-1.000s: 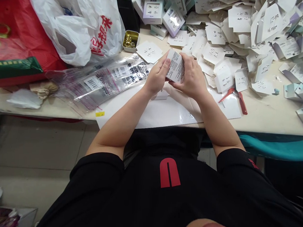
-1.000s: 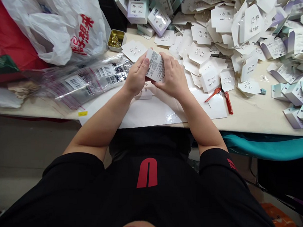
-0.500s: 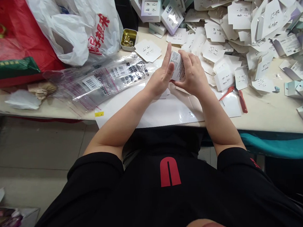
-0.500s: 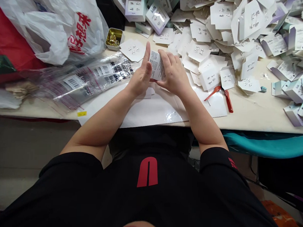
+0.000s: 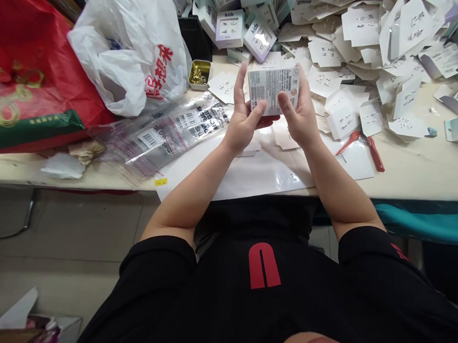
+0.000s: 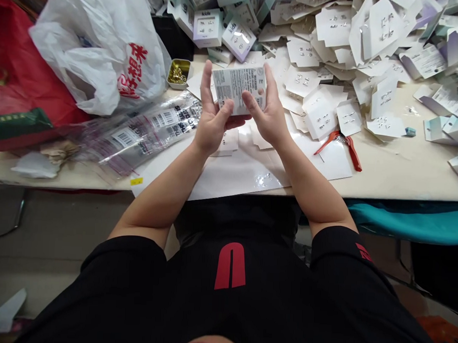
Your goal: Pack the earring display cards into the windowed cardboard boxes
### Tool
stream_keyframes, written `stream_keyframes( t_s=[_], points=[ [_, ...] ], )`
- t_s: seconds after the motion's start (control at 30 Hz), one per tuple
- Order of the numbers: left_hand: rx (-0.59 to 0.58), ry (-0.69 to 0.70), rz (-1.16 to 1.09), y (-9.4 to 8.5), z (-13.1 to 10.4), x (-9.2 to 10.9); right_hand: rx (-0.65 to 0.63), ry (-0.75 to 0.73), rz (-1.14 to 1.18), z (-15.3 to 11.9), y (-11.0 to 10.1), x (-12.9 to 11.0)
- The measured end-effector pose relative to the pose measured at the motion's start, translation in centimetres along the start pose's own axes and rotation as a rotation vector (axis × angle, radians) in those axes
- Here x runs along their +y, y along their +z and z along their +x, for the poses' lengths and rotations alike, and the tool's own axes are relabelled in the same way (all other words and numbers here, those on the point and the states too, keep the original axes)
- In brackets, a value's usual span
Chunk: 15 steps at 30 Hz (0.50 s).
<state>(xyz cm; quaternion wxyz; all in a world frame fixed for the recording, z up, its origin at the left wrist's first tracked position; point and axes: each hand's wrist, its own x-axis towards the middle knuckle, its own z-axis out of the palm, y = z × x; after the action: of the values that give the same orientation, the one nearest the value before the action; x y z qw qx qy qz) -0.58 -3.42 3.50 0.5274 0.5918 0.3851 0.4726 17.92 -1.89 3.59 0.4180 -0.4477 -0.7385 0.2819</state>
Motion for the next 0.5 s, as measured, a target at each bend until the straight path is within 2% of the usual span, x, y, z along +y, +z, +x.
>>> stream_keyframes(
  t_s=[0.03, 0.1, 0.17, 0.37, 0.5],
  points=[
    [-0.007, 0.001, 0.006, 0.1, -0.1, 0.0, 0.040, 0.037, 0.122, 0.1, 0.2, 0.3],
    [-0.009, 0.054, 0.004, 0.1, -0.4, -0.1, 0.212, 0.124, 0.296, 0.5, 0.4, 0.8],
    [-0.020, 0.109, 0.017, 0.0, -0.6, -0.2, 0.304, 0.193, 0.334, 0.9, 0.0, 1.3],
    [-0.143, -0.031, 0.098, -0.4, -1.1, -0.2, 0.325, 0.200, 0.347, 1.8, -1.3, 1.1],
    [-0.117, -0.016, 0.093, -0.2, -1.4, 0.4, 0.293, 0.162, 0.415, 1.2, -0.8, -0.2]
  ],
)
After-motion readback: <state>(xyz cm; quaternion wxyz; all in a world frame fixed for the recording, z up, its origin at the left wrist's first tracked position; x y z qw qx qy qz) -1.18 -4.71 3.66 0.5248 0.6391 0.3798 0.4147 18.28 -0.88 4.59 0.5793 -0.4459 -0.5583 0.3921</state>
